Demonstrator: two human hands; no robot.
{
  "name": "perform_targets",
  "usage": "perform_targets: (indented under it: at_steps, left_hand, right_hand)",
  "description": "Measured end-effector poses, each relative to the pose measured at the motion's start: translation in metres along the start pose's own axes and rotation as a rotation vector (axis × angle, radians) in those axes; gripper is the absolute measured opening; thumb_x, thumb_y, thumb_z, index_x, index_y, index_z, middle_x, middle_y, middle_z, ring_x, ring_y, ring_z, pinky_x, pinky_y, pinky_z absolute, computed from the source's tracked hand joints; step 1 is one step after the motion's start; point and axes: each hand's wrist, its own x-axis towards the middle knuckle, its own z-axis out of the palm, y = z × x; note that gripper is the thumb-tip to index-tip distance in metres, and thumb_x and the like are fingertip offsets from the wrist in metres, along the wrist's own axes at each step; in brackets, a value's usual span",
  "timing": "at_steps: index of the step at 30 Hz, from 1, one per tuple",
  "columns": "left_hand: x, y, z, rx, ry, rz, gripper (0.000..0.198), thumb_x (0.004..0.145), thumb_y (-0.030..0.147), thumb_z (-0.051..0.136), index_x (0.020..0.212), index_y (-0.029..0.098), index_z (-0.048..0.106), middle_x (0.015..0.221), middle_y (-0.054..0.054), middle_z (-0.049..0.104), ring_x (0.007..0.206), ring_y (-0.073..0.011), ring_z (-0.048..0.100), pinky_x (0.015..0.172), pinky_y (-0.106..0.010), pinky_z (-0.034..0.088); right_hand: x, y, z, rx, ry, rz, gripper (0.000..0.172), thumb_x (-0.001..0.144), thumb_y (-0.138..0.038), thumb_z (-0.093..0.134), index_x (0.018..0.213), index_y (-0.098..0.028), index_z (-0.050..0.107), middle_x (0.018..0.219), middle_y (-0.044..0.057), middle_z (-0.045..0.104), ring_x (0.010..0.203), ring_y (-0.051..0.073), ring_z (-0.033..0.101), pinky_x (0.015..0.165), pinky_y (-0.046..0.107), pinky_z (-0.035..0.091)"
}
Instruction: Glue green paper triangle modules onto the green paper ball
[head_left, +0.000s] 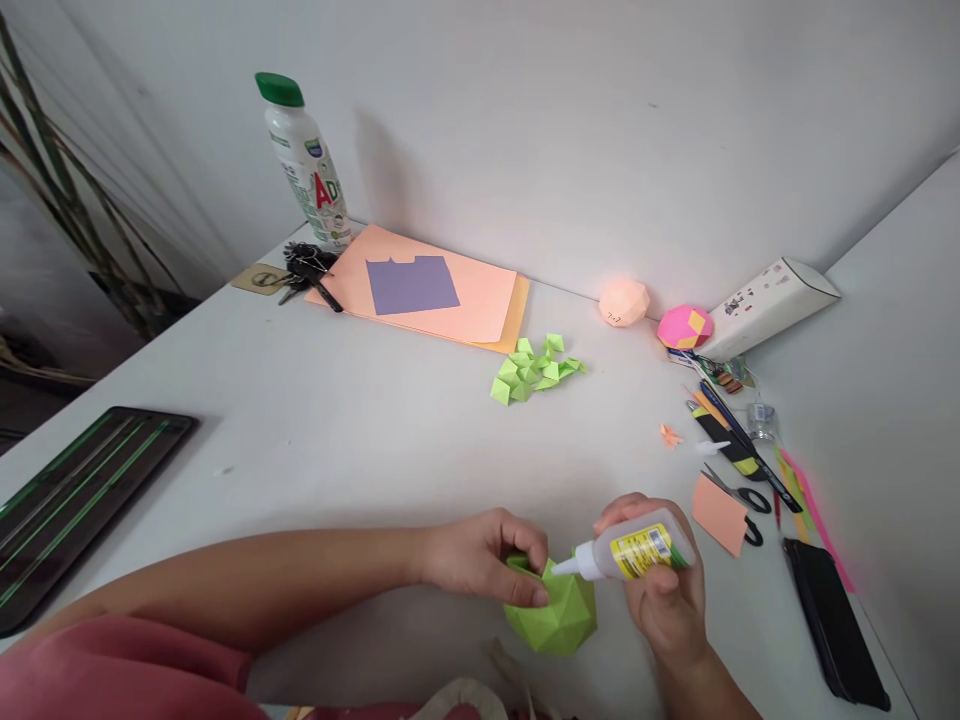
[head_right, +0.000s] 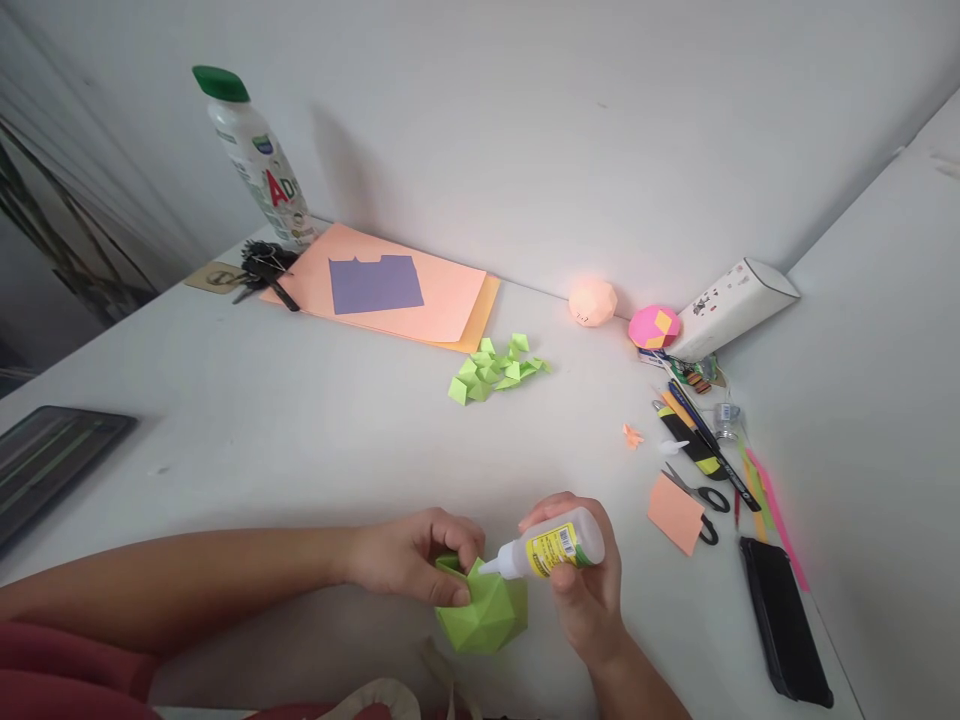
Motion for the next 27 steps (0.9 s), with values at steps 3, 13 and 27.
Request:
perform_targets:
  at_steps: [3, 13, 27]
  left_hand:
    - [0.000, -0.001, 0.000, 0.000, 0.001, -0.015, 0.038, 0.064, 0.049, 0.075, 0.069, 0.015, 0.059, 0.070, 0.003, 0.050, 0.068, -0.0097, 0.046, 0.066, -0.023, 0.041]
    - [0.001, 0.002, 0.001, -0.021, 0.035, -0.064, 0.035, 0.066, 0.044, 0.074, 0.063, 0.014, 0.056, 0.067, 0.003, 0.049, 0.064, -0.0095, 0.044, 0.062, -0.024, 0.038]
    - [0.002, 0.004, 0.002, 0.008, 0.057, -0.094, 0.029, 0.066, 0.036, 0.073, 0.060, 0.014, 0.054, 0.064, 0.004, 0.047, 0.062, -0.0094, 0.042, 0.060, -0.024, 0.037]
  right_hand:
    - [0.001, -0.002, 0.001, 0.002, -0.012, -0.026, 0.038, 0.079, -0.056, 0.060, 0.099, -0.024, 0.057, 0.085, 0.005, 0.060, 0.078, 0.020, 0.053, 0.063, 0.032, 0.044]
    - [-0.002, -0.001, 0.005, 0.024, -0.025, -0.027, 0.039, 0.078, -0.055, 0.062, 0.102, -0.025, 0.056, 0.087, 0.004, 0.060, 0.079, 0.020, 0.053, 0.064, 0.032, 0.044]
    - [-0.002, -0.006, 0.011, -0.079, -0.014, -0.100, 0.040, 0.077, -0.055, 0.062, 0.102, -0.024, 0.056, 0.084, 0.006, 0.062, 0.077, 0.021, 0.053, 0.064, 0.034, 0.047]
